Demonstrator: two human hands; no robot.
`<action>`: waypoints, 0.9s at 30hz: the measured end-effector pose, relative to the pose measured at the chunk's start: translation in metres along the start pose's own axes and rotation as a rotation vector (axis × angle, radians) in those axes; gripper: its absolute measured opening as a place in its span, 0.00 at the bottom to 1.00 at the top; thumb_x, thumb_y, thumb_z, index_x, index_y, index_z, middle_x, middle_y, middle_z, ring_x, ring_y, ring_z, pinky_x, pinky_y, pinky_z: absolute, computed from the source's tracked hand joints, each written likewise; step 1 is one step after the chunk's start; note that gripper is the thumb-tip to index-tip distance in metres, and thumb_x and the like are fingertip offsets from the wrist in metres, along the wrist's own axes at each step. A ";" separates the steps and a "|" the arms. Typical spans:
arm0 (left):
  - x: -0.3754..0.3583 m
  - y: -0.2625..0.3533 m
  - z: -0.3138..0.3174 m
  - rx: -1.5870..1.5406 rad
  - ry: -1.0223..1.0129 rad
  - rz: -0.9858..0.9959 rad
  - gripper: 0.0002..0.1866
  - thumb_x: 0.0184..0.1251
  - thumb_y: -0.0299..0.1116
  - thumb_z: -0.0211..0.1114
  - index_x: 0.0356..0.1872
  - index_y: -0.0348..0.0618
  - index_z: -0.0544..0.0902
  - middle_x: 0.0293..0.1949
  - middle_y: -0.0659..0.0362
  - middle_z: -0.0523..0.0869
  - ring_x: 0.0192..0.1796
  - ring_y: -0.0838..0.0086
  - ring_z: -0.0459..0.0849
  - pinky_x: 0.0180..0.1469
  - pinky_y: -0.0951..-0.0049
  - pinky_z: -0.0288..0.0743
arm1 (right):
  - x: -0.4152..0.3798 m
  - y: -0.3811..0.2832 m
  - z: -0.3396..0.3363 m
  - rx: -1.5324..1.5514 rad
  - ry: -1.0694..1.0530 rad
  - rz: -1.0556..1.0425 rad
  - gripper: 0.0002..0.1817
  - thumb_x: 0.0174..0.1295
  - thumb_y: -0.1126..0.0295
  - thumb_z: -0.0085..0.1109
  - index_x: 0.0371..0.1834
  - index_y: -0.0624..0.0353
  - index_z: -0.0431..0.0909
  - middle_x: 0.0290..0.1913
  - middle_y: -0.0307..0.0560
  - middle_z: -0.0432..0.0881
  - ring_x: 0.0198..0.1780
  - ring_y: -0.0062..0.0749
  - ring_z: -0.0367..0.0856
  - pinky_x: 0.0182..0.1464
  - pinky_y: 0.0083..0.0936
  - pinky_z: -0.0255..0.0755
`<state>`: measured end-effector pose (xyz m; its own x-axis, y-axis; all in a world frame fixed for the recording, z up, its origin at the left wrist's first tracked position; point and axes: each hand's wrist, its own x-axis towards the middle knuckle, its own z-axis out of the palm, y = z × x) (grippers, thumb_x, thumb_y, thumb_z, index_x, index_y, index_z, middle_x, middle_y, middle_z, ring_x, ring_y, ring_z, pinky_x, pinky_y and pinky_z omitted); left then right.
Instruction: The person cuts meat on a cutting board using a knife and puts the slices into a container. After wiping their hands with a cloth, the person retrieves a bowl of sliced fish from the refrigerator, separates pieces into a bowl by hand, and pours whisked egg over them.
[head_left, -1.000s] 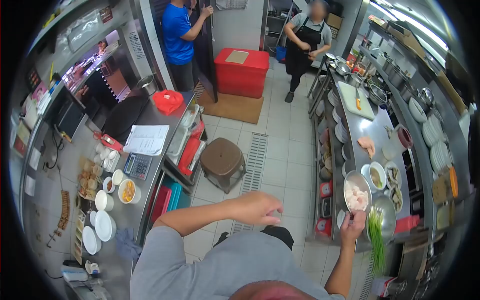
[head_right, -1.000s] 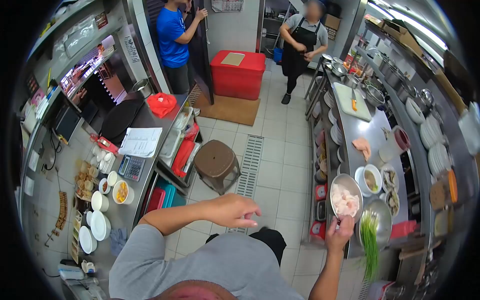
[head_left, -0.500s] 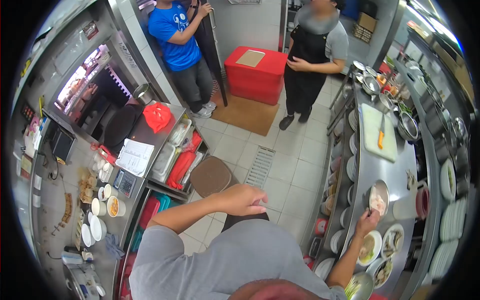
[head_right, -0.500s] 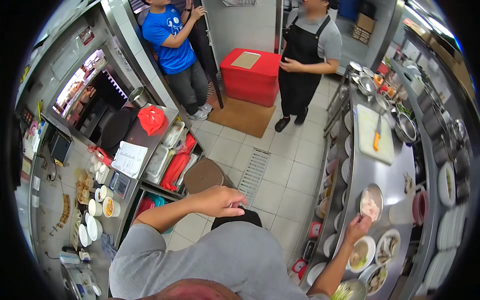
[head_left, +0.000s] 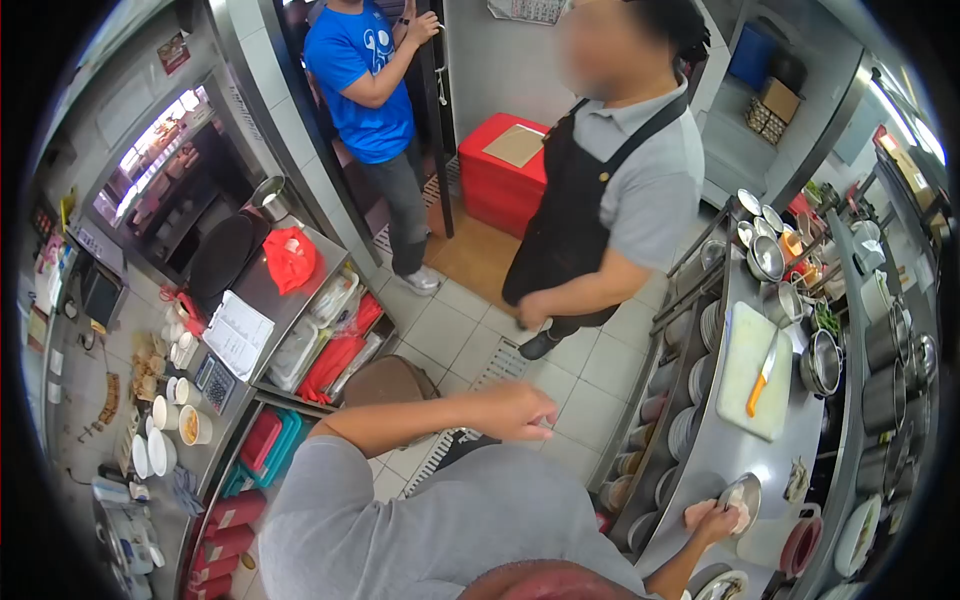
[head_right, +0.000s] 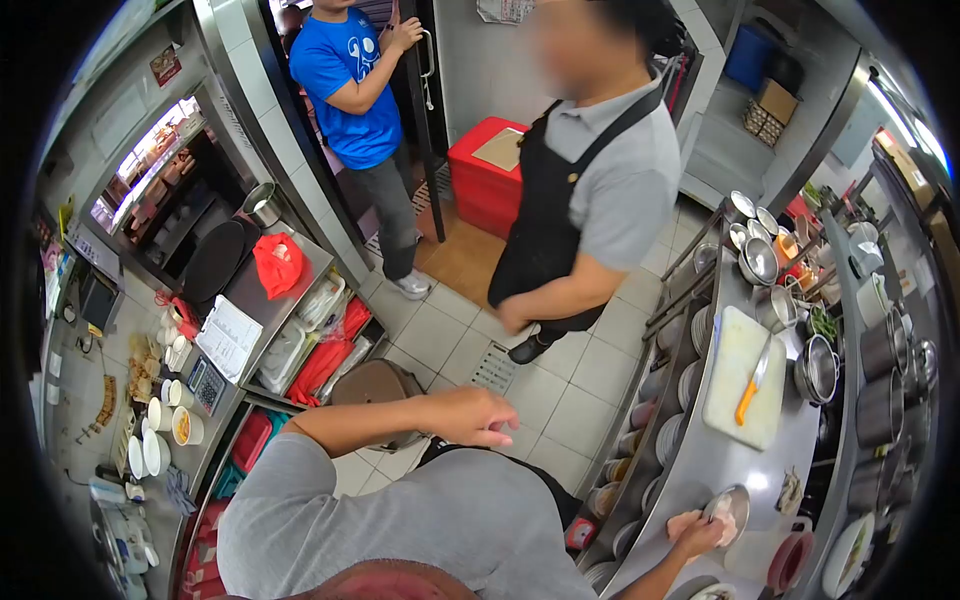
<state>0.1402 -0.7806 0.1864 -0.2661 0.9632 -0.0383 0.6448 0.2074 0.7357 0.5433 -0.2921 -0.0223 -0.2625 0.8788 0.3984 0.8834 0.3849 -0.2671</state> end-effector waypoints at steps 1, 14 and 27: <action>0.012 -0.002 0.002 0.001 -0.001 0.011 0.18 0.69 0.44 0.68 0.47 0.38 0.83 0.34 0.54 0.86 0.34 0.59 0.85 0.39 0.59 0.77 | 0.005 0.002 0.003 -0.008 -0.017 -0.014 0.11 0.57 0.73 0.58 0.41 0.67 0.80 0.41 0.63 0.82 0.47 0.63 0.79 0.54 0.51 0.71; 0.112 -0.022 0.036 0.007 0.164 -0.280 0.16 0.68 0.42 0.68 0.48 0.40 0.85 0.36 0.50 0.87 0.37 0.60 0.87 0.41 0.62 0.80 | 0.071 -0.034 -0.032 0.033 0.158 -0.186 0.17 0.61 0.64 0.70 0.47 0.62 0.84 0.46 0.53 0.84 0.47 0.50 0.81 0.54 0.43 0.76; 0.020 -0.077 0.181 -1.042 0.564 -0.866 0.16 0.80 0.43 0.57 0.54 0.40 0.80 0.31 0.60 0.84 0.27 0.80 0.79 0.26 0.77 0.70 | 0.229 -0.243 0.095 0.463 -0.366 -0.252 0.21 0.56 0.62 0.73 0.50 0.61 0.84 0.44 0.52 0.88 0.44 0.42 0.86 0.49 0.35 0.79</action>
<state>0.2150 -0.7466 0.0073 -0.6885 0.3610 -0.6290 -0.5913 0.2229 0.7751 0.2321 -0.1577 0.0500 -0.6280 0.7534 0.1951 0.5394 0.6021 -0.5886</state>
